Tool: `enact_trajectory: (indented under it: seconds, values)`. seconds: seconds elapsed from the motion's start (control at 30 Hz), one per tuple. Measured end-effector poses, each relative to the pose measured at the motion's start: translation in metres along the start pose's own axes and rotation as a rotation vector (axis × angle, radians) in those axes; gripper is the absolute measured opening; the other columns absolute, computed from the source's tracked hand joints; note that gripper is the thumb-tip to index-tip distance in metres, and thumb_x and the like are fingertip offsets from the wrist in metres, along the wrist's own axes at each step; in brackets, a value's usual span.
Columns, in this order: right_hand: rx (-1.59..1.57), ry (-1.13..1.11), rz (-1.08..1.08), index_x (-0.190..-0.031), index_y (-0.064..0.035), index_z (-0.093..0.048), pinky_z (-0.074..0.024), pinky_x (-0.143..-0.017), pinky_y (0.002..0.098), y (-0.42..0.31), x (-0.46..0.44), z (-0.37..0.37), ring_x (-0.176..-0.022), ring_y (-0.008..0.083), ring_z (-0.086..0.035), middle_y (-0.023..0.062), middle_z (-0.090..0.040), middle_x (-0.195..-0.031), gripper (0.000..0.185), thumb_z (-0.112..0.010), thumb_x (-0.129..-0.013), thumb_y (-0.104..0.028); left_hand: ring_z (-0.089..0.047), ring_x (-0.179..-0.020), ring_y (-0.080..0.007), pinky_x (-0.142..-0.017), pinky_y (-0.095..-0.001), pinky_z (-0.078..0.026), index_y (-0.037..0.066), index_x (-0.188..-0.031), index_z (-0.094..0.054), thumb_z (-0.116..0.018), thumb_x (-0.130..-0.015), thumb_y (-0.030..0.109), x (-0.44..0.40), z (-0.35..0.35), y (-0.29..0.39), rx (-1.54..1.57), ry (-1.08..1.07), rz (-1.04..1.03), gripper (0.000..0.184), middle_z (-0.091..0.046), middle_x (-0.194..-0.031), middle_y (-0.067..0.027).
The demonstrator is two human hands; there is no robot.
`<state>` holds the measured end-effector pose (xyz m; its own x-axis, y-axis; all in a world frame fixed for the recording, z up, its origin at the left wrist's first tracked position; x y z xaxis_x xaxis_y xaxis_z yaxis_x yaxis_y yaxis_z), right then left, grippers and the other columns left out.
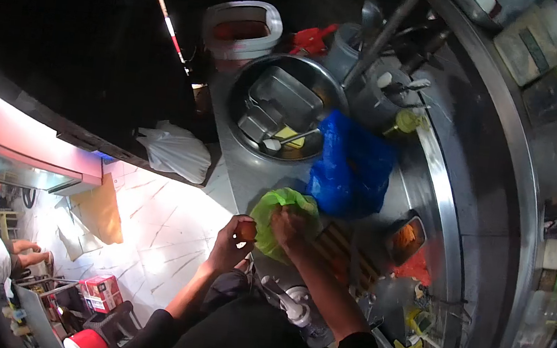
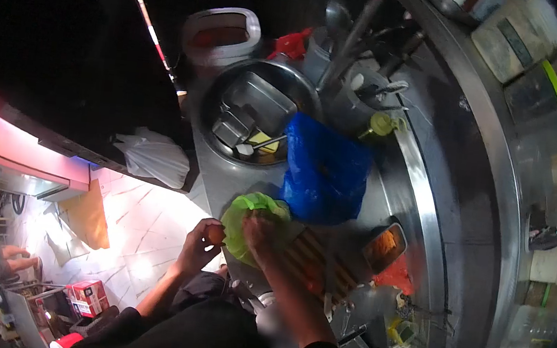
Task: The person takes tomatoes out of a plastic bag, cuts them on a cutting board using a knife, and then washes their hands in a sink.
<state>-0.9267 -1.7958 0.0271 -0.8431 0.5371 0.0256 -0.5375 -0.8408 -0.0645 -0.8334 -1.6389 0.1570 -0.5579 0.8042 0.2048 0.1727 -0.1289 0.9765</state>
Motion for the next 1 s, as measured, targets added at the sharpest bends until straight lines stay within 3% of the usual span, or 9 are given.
enact_trajectory:
  seconds: [0.1, 0.23, 0.27, 0.33, 0.43, 0.53, 0.63, 0.87, 1.0]
  values:
    - [0.077, -0.011, -0.004, -0.118, -0.0077, -0.069, -0.0562, -0.076, 0.0494, -0.004, -0.007, 0.023, -0.104, 0.0322, -0.069, 0.0139, -0.069, -0.096, 0.038, -0.067, -0.087, -0.029, -0.062, -0.105, -0.0159, -0.081, -0.0278, -0.058, 0.006, -0.126, -0.058, -0.072, -0.080, -0.013, 0.002, 0.012, -0.016, -0.013, -0.018, -0.002, 0.052, -0.060, -0.125, -0.0085]
    - [0.080, 0.137, 0.143, -0.120, -0.0053, -0.066, -0.0515, -0.091, 0.0497, -0.007, 0.003, 0.088, -0.109, 0.0304, -0.064, 0.0114, -0.067, -0.106, 0.037, -0.066, -0.088, -0.025, -0.068, -0.083, -0.0109, -0.068, -0.0273, -0.059, 0.003, -0.106, -0.067, -0.076, -0.094, 0.004, -0.002, 0.017, -0.032, -0.033, -0.046, 0.107, 0.015, -0.068, -0.090, -0.0040]
    - [0.036, 0.191, 0.136, -0.122, -0.0055, -0.065, -0.0515, -0.092, 0.0490, -0.001, 0.003, 0.088, -0.110, 0.0313, -0.064, 0.0123, -0.066, -0.107, 0.038, -0.065, -0.090, -0.024, -0.065, -0.069, -0.0083, -0.060, -0.0258, -0.055, 0.002, -0.093, -0.072, -0.075, -0.099, 0.017, -0.004, 0.013, -0.024, 0.008, 0.048, 0.120, 0.017, -0.067, -0.075, -0.0021]
    - [-0.059, 0.286, 0.125, -0.126, -0.0059, -0.063, -0.0516, -0.095, 0.0477, 0.004, 0.019, 0.081, -0.114, 0.0333, -0.063, 0.0141, -0.066, -0.110, 0.038, -0.064, -0.092, -0.024, -0.065, -0.070, -0.0080, -0.059, -0.0257, -0.055, 0.001, -0.094, -0.073, -0.074, -0.100, 0.016, -0.009, 0.008, -0.014, -0.057, 0.033, 0.083, 0.016, -0.070, -0.081, -0.0034]
    - [-0.677, 0.342, 0.028, -0.137, -0.0068, -0.060, -0.0510, -0.103, 0.0458, 0.020, 0.047, 0.122, -0.122, 0.0360, -0.062, 0.0167, -0.063, -0.130, 0.053, -0.074, -0.091, -0.028, -0.068, -0.079, -0.0136, -0.068, -0.0281, -0.056, -0.001, -0.103, -0.076, -0.075, -0.098, 0.015, -0.018, -0.003, 0.007, -0.242, -0.005, -0.065, 0.016, -0.073, -0.095, -0.0090]
    - [-1.030, 0.182, -0.136, -0.138, -0.0079, -0.059, -0.0517, -0.104, 0.0443, 0.022, 0.070, 0.195, -0.126, 0.0369, -0.060, 0.0152, -0.064, -0.128, 0.055, -0.080, -0.089, -0.020, -0.070, -0.091, -0.0206, -0.081, -0.0316, -0.055, 0.000, -0.115, -0.077, -0.078, -0.094, 0.014, -0.020, -0.027, 0.038, -0.281, -0.072, -0.136, 0.025, -0.073, -0.102, -0.0130]
    - [-0.879, 0.097, -0.172, -0.138, -0.0095, -0.057, -0.0520, -0.102, 0.0412, 0.023, 0.085, 0.249, -0.121, 0.0332, -0.065, 0.0162, -0.064, -0.128, 0.058, -0.081, -0.085, -0.008, -0.069, -0.092, -0.0205, -0.083, -0.0322, -0.054, 0.002, -0.117, -0.077, -0.079, -0.092, 0.014, -0.019, -0.052, 0.056, -0.194, -0.198, -0.127, 0.028, -0.074, -0.103, -0.0120]
    - [-0.688, 0.204, -0.078, -0.132, -0.0077, -0.060, -0.0528, -0.100, 0.0426, 0.030, 0.115, 0.282, -0.116, 0.0352, -0.066, 0.0170, -0.065, -0.125, 0.050, -0.080, -0.087, -0.010, -0.069, -0.096, -0.0204, -0.084, -0.0325, -0.054, 0.004, -0.110, -0.080, -0.081, -0.088, 0.006, -0.012, -0.083, 0.075, -0.225, -0.333, -0.326, 0.022, -0.073, -0.101, -0.0098]
    - [-0.726, 0.235, -0.174, -0.128, -0.0069, -0.063, -0.0527, -0.096, 0.0451, 0.035, 0.142, 0.266, -0.111, 0.0344, -0.066, 0.0151, -0.067, -0.121, 0.045, -0.081, -0.087, -0.012, -0.070, -0.082, -0.0246, -0.070, -0.0344, -0.054, 0.005, -0.095, -0.078, -0.076, -0.085, -0.001, -0.004, -0.104, 0.088, -0.148, -0.369, -0.372, 0.012, -0.070, -0.088, -0.0080]
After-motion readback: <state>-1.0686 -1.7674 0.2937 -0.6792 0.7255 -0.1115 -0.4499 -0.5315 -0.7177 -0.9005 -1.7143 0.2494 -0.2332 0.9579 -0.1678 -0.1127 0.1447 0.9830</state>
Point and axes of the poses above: each hand's wrist, its own x-axis away from the middle knuckle, its own z-axis out of the back of the hand, y = z × x, the point moved 6 cm from there along -x, towards the middle knuckle
